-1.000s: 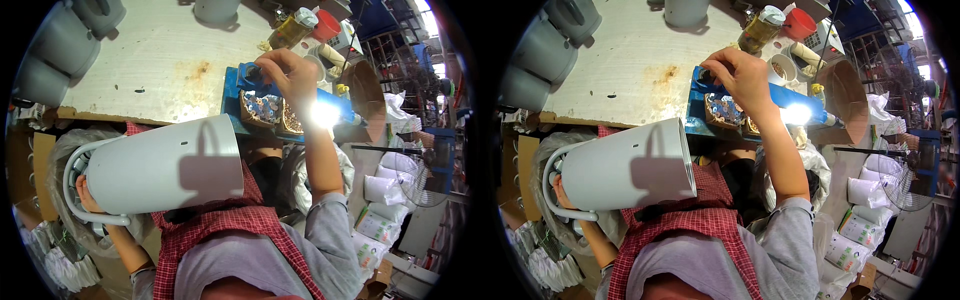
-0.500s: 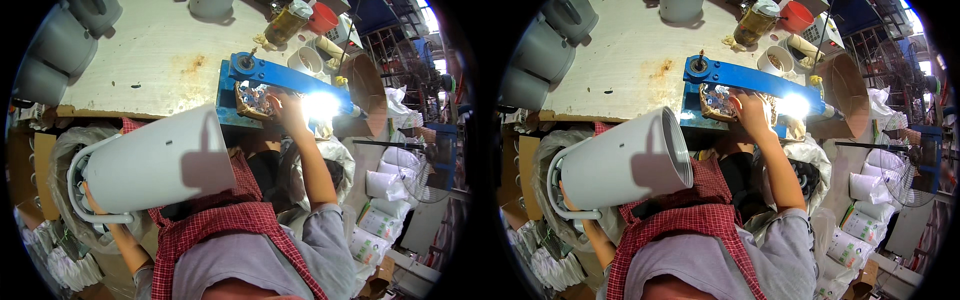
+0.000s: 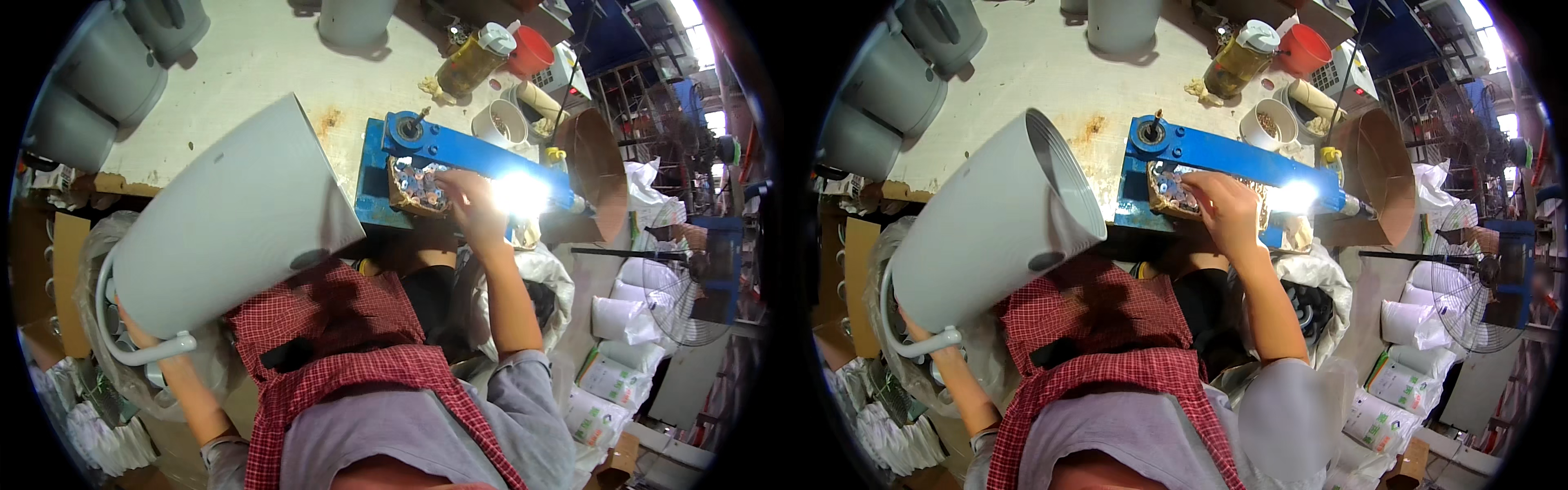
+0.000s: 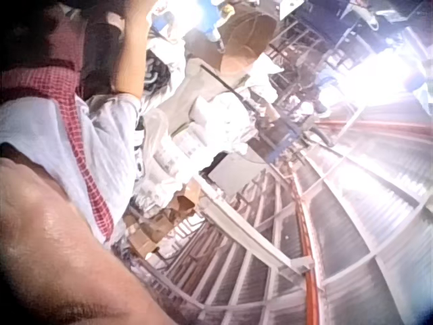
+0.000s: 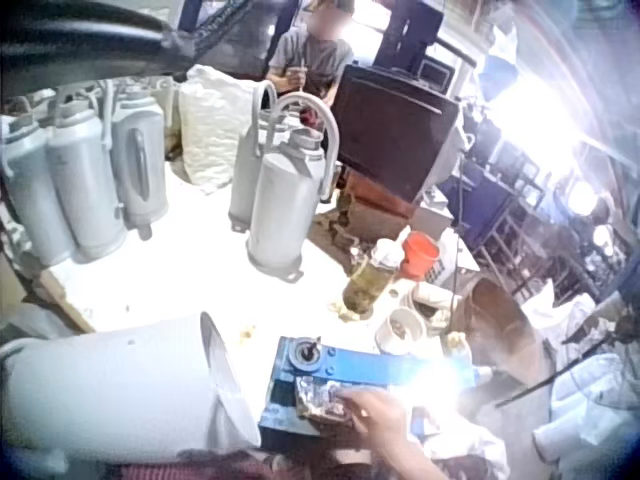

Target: The person assembles grey electric kettles by attaching handles and lids. They pick up kettle bodies from a plastic bag, use a blue handheld tool to tighten components, and place the finished units on a table.

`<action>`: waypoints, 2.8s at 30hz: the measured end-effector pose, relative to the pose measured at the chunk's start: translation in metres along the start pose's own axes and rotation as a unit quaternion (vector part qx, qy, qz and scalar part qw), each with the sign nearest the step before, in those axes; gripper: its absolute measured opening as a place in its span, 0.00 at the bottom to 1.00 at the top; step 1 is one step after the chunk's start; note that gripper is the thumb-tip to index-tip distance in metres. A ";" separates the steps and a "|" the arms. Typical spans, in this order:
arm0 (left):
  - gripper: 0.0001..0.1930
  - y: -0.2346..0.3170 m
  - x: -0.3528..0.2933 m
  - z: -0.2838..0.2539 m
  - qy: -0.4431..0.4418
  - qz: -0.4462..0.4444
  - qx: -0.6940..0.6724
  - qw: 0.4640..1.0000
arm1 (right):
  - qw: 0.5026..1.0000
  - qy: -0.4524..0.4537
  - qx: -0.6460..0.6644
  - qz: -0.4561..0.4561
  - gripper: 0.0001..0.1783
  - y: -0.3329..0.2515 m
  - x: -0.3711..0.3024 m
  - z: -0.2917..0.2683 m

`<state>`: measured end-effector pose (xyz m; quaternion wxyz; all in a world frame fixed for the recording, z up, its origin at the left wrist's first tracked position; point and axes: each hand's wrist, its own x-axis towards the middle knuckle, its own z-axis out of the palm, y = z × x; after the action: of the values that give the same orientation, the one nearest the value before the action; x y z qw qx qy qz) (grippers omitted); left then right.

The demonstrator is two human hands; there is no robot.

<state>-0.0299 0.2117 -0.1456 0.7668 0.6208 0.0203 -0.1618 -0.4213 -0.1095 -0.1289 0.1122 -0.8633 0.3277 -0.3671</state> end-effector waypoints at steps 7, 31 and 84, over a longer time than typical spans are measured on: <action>0.22 0.017 0.002 0.046 0.032 -0.019 -0.060 0.997 | 0.977 0.139 0.000 -0.159 0.11 -0.040 0.097 -0.010; 0.24 -0.055 -0.058 0.223 -0.416 0.095 0.061 0.902 | 0.804 0.268 0.430 0.312 0.18 0.014 -0.037 -0.062; 0.34 -0.150 0.023 0.241 -0.475 0.110 0.087 0.869 | 0.930 0.243 -0.179 0.212 0.18 0.010 -0.142 -0.203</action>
<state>-0.0902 -0.0507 -0.2376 0.6395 0.5316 -0.4291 -0.3526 -0.6426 -0.0154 -0.0693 -0.0518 -0.6643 0.5802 -0.4684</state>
